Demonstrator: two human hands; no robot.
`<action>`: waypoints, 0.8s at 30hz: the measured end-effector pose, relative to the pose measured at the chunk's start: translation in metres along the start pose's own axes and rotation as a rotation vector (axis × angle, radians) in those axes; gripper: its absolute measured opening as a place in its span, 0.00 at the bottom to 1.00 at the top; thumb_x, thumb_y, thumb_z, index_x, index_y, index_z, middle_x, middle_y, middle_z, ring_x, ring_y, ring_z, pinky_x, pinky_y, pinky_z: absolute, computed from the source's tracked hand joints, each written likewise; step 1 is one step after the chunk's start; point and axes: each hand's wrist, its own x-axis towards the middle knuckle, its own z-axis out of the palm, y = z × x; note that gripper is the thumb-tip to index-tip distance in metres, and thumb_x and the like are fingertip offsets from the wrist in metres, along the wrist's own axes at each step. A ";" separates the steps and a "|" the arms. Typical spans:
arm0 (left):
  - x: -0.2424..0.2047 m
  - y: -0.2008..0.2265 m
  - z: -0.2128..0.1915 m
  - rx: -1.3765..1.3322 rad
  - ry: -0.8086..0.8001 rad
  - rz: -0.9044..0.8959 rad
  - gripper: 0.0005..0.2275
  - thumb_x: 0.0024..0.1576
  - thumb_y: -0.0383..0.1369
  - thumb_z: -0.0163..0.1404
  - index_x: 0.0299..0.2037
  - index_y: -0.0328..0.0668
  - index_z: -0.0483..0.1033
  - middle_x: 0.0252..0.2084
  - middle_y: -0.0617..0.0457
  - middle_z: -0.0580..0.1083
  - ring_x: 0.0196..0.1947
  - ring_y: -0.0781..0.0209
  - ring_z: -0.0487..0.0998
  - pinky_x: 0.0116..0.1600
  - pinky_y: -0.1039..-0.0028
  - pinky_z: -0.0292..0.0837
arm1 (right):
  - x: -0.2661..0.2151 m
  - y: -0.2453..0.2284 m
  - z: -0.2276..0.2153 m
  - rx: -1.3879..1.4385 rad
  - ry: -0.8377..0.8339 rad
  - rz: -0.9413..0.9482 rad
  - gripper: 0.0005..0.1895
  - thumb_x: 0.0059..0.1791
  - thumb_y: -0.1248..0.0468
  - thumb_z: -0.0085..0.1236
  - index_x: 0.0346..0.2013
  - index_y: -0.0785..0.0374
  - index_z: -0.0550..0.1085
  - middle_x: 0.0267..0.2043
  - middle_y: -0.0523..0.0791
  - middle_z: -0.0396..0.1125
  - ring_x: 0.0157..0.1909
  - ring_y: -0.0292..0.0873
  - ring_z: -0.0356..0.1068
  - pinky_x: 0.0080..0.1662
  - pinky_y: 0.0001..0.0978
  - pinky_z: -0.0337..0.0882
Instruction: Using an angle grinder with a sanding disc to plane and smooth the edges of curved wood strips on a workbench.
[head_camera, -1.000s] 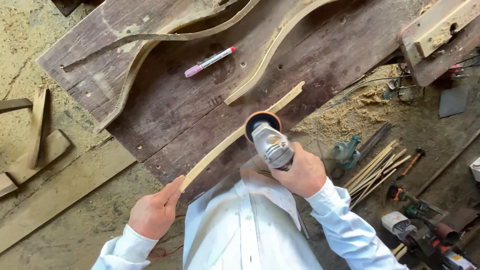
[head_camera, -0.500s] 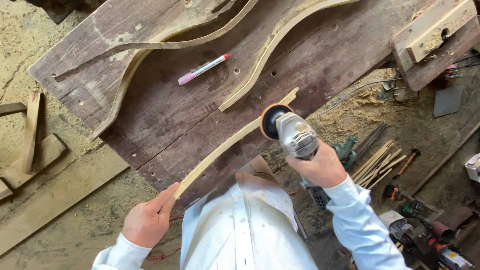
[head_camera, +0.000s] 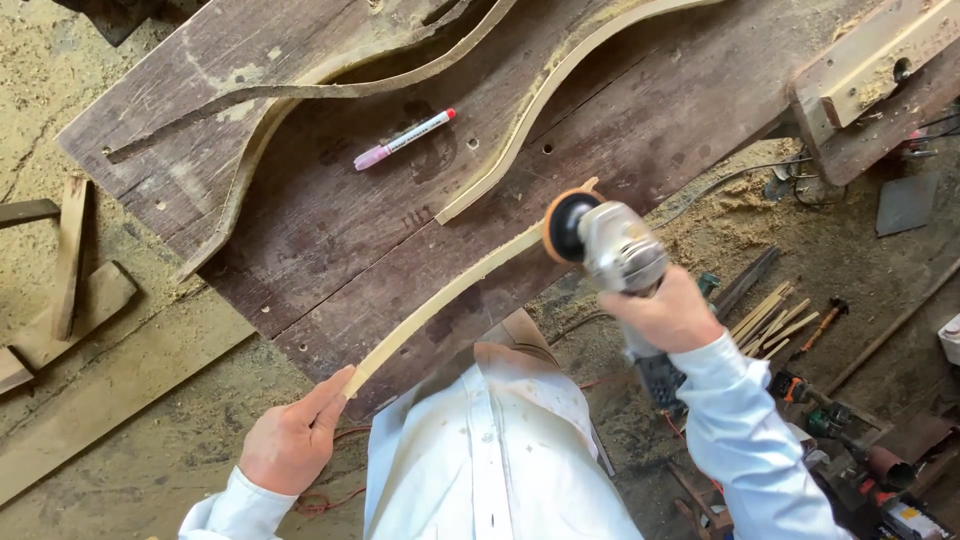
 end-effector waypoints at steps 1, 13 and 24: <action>0.000 0.002 -0.002 -0.007 -0.013 -0.014 0.19 0.59 0.43 0.50 0.61 0.81 0.74 0.10 0.52 0.66 0.14 0.48 0.56 0.22 0.58 0.56 | -0.004 0.000 0.004 -0.117 -0.028 -0.070 0.15 0.41 0.60 0.65 0.40 0.61 0.77 0.31 0.47 0.73 0.30 0.45 0.71 0.37 0.36 0.76; 0.001 0.008 -0.006 -0.015 0.009 -0.013 0.17 0.59 0.42 0.51 0.59 0.79 0.77 0.13 0.50 0.71 0.15 0.45 0.57 0.23 0.57 0.58 | -0.004 0.009 0.004 -0.074 0.016 -0.061 0.11 0.41 0.61 0.66 0.34 0.62 0.77 0.28 0.47 0.72 0.27 0.44 0.70 0.34 0.37 0.74; -0.002 0.008 -0.006 0.000 0.011 0.007 0.18 0.60 0.41 0.50 0.60 0.78 0.75 0.09 0.55 0.61 0.13 0.53 0.52 0.20 0.61 0.52 | -0.023 0.033 0.050 -0.523 0.145 -0.439 0.35 0.37 0.42 0.70 0.46 0.64 0.71 0.36 0.49 0.76 0.28 0.49 0.77 0.30 0.39 0.78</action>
